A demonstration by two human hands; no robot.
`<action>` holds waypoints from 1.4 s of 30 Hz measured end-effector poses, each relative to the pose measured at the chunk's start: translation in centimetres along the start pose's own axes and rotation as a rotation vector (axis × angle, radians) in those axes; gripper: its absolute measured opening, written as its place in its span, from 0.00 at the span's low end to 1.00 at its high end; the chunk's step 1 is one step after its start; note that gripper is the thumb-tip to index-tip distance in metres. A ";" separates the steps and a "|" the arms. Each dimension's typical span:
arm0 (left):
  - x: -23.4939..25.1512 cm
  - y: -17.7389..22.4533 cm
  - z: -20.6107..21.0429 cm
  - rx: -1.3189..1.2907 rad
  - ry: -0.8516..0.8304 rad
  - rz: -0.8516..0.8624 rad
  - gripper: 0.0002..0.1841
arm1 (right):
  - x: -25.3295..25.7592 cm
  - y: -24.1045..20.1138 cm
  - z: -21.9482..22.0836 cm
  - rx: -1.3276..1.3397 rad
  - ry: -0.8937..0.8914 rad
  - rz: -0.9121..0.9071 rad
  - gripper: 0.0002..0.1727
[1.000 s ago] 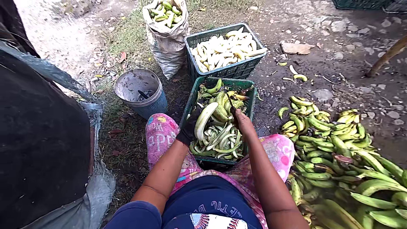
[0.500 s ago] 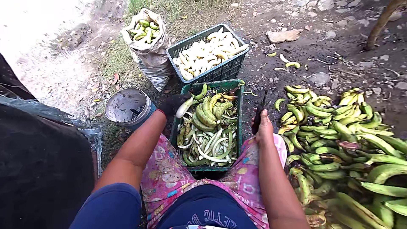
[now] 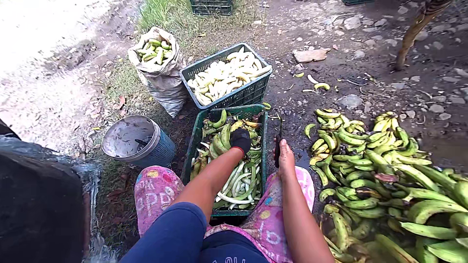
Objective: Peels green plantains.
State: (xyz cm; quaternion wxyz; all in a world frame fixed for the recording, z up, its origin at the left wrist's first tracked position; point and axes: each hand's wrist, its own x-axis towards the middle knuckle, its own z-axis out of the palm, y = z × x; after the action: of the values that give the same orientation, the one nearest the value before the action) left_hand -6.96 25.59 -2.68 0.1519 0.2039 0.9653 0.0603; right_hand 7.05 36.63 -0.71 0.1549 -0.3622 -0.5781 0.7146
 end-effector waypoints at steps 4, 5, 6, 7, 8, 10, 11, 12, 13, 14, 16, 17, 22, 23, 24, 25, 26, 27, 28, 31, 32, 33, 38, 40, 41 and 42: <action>1.3 -0.1 1.9 -0.023 0.081 0.018 0.21 | -0.2 0.0 0.0 0.001 -0.009 -0.027 0.26; 1.0 -0.5 1.4 -0.044 0.071 0.021 0.22 | -0.3 0.0 0.0 -0.021 -0.016 -0.033 0.26; 0.5 -1.0 0.5 -0.080 0.065 0.020 0.24 | -0.4 0.1 0.0 -0.058 -0.021 -0.038 0.26; -0.2 -1.9 -0.6 -0.126 0.061 0.017 0.27 | -0.5 0.3 0.0 -0.114 -0.034 -0.049 0.26; -1.1 -2.7 -1.9 -0.182 0.051 -0.005 0.32 | -0.6 0.6 0.0 -0.197 -0.051 -0.070 0.27; -2.8 -5.0 -3.8 -0.277 0.039 -0.072 0.45 | -1.1 0.8 0.0 -0.407 -0.065 -0.129 0.31; -3.8 -6.9 -3.5 -0.371 0.077 -0.076 0.49 | -1.7 0.8 0.2 -0.500 -0.065 -0.138 0.34; -5.1 -9.1 -2.3 -0.479 0.126 -0.056 0.50 | -2.4 0.9 0.5 -0.576 -0.071 -0.134 0.35; -6.3 -10.9 -1.6 -0.589 0.132 -0.056 0.48 | -3.2 1.2 1.1 -0.610 -0.097 -0.111 0.33; -7.6 -12.1 -1.4 -0.702 0.091 -0.071 0.46 | -3.9 1.7 1.8 -0.596 -0.144 -0.071 0.31; -9.4 -13.6 -0.5 -0.918 0.055 -0.085 0.41 | -5.8 3.1 3.3 -0.517 -0.273 0.063 0.27; -9.9 -13.8 0.2 -1.003 0.069 -0.067 0.40 | -7.1 3.8 4.0 -0.489 -0.336 0.132 0.26; -11.4 -13.8 1.9 -1.129 0.100 -0.046 0.40 | -13.0 6.1 6.9 -0.378 -0.403 0.388 0.24; -11.6 -13.9 2.3 -1.142 0.099 -0.049 0.40 | -13.3 6.2 7.2 -0.366 -0.394 0.406 0.24; -11.7 -14.0 2.6 -1.150 0.099 -0.049 0.41 | -13.4 6.3 7.5 -0.363 -0.390 0.414 0.24; -11.8 -14.1 2.7 -1.161 0.103 -0.042 0.41 | -13.3 6.3 7.9 -0.358 -0.385 0.422 0.24; -11.9 -14.2 2.8 -1.174 0.110 -0.038 0.41 | -13.2 6.1 8.3 -0.348 -0.377 0.434 0.24; -12.1 -14.1 2.7 -1.183 0.113 -0.039 0.41 | -13.1 6.0 8.7 -0.340 -0.370 0.452 0.25; -12.7 -14.0 2.2 -1.182 0.110 -0.047 0.40 | -13.1 5.8 9.1 -0.337 -0.361 0.468 0.25; -14.6 -13.5 0.6 -1.174 0.089 -0.083 0.38 | -13.2 5.5 10.1 -0.395 -0.337 0.484 0.25; -14.7 -13.4 0.7 -1.177 0.086 -0.086 0.39 | -13.3 5.5 10.3 -0.423 -0.337 0.485 0.26; -14.8 -13.5 1.0 -1.180 0.081 -0.086 0.39 | -13.5 5.6 10.5 -0.450 -0.339 0.489 0.26; -14.6 -13.6 1.9 -1.204 0.079 -0.090 0.39 | -13.1 5.9 11.8 -0.427 -0.326 0.545 0.27; -14.5 -13.7 2.1 -1.252 0.089 -0.107 0.39 | -12.6 6.3 12.3 -0.372 -0.308 0.554 0.27; -14.3 -13.7 2.1 -1.268 0.101 -0.116 0.39 | -12.5 6.4 12.3 -0.355 -0.306 0.541 0.27; -14.0 -13.8 2.0 -1.288 0.117 -0.120 0.39 | -12.5 6.4 12.2 -0.347 -0.312 0.525 0.26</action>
State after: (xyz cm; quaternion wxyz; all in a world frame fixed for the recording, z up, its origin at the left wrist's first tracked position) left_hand 0.69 7.32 -3.25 0.1938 0.0139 0.7523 0.6295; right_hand 8.49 18.09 -1.66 -0.1885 -0.4059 -0.5948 0.6678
